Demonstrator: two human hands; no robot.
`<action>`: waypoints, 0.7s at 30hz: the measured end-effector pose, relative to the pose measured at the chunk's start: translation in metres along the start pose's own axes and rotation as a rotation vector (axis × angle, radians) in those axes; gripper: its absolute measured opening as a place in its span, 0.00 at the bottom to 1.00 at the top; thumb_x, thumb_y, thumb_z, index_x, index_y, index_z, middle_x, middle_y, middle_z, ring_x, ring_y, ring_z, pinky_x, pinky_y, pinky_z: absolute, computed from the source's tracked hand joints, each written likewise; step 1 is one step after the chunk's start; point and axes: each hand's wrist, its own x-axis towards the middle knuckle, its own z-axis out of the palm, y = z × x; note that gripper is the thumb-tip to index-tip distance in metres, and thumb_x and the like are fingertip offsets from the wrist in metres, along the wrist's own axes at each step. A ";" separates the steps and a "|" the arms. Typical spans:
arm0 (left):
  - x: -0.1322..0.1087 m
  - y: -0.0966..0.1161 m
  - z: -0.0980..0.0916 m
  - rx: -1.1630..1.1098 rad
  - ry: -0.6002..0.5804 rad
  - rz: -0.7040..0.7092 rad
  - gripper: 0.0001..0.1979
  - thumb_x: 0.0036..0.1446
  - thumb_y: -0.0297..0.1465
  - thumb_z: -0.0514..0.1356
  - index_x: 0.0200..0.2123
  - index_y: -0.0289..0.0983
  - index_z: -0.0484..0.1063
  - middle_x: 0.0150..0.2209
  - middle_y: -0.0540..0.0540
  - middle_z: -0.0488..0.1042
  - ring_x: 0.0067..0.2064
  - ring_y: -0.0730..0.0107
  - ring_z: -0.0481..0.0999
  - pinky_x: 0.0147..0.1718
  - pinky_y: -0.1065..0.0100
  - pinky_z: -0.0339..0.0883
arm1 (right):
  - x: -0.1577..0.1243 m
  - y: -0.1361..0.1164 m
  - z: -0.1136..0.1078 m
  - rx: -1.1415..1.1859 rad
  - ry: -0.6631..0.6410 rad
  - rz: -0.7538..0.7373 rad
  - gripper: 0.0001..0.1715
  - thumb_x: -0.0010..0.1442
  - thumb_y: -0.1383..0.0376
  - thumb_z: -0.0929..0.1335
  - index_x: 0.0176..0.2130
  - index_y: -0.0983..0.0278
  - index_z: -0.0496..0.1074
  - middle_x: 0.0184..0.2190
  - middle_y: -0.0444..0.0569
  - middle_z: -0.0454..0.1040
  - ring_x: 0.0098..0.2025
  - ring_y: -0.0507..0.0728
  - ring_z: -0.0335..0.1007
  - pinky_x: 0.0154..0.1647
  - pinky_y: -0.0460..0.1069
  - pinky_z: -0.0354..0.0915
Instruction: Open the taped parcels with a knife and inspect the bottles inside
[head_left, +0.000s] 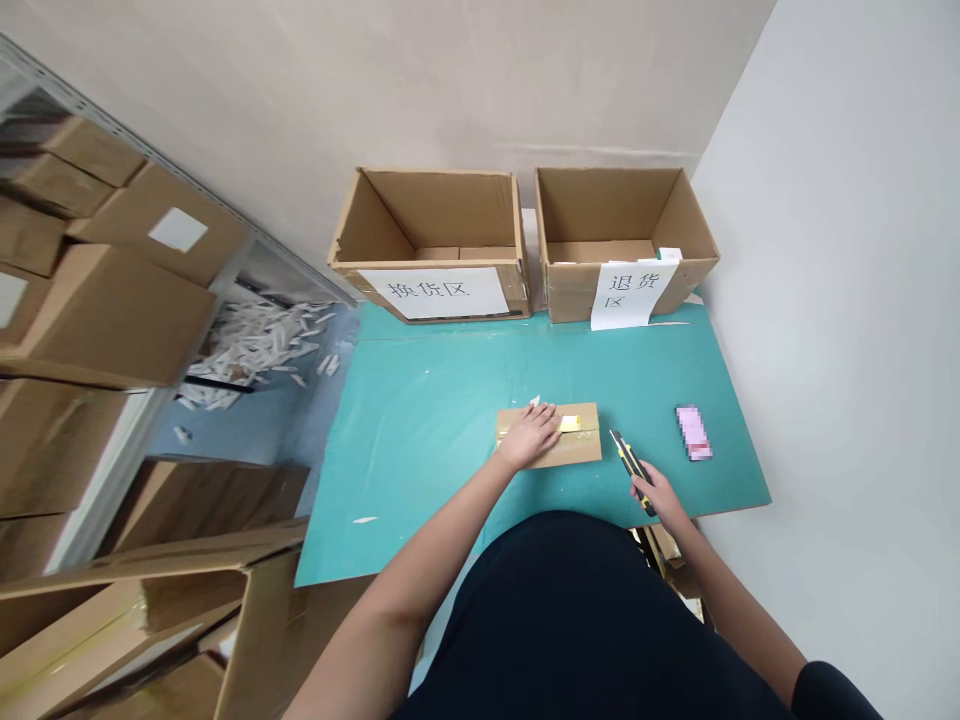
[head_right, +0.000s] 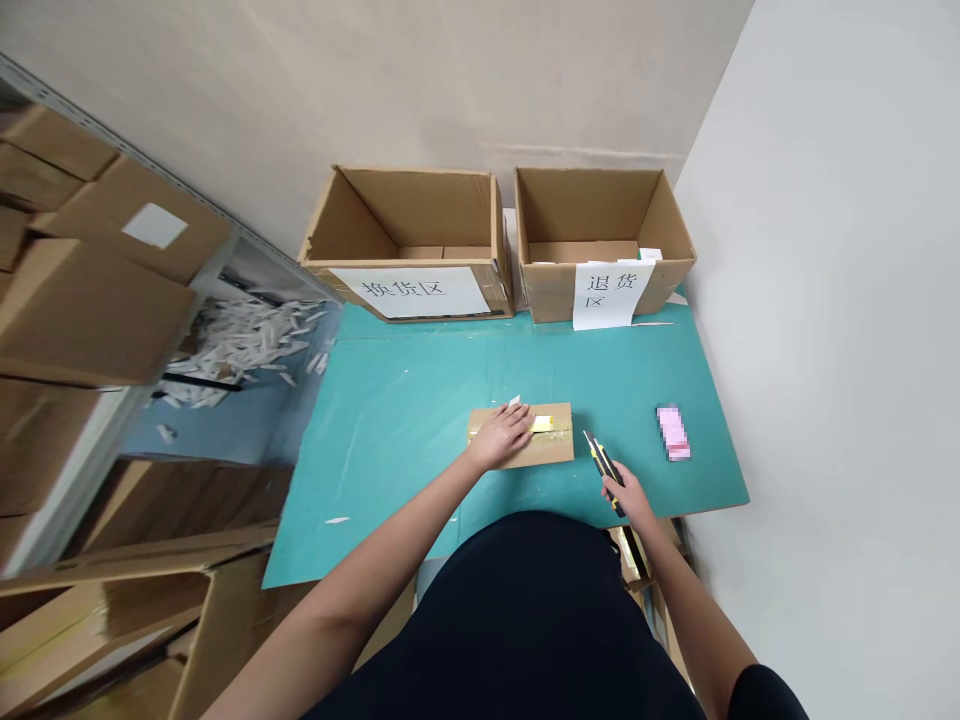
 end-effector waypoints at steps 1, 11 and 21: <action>0.000 0.000 0.000 -0.006 -0.001 -0.002 0.16 0.68 0.35 0.54 0.54 0.40 0.74 0.59 0.37 0.73 0.63 0.54 0.70 0.63 0.48 0.59 | 0.001 0.001 0.000 -0.016 0.027 -0.015 0.38 0.51 0.46 0.71 0.54 0.63 0.68 0.23 0.40 0.71 0.22 0.52 0.67 0.20 0.44 0.62; 0.001 0.002 -0.002 -0.026 -0.010 -0.018 0.15 0.68 0.34 0.54 0.53 0.39 0.74 0.59 0.38 0.73 0.63 0.54 0.70 0.63 0.48 0.59 | 0.008 -0.008 0.015 -0.071 0.215 -0.061 0.41 0.47 0.44 0.72 0.54 0.62 0.69 0.29 0.42 0.71 0.19 0.51 0.66 0.18 0.47 0.65; -0.008 0.002 -0.002 -0.018 -0.081 -0.125 0.23 0.66 0.40 0.58 0.61 0.39 0.67 0.62 0.38 0.70 0.65 0.53 0.65 0.65 0.49 0.55 | 0.034 0.006 0.009 -0.212 0.316 -0.178 0.42 0.53 0.44 0.68 0.58 0.66 0.67 0.34 0.49 0.77 0.27 0.57 0.72 0.30 0.52 0.70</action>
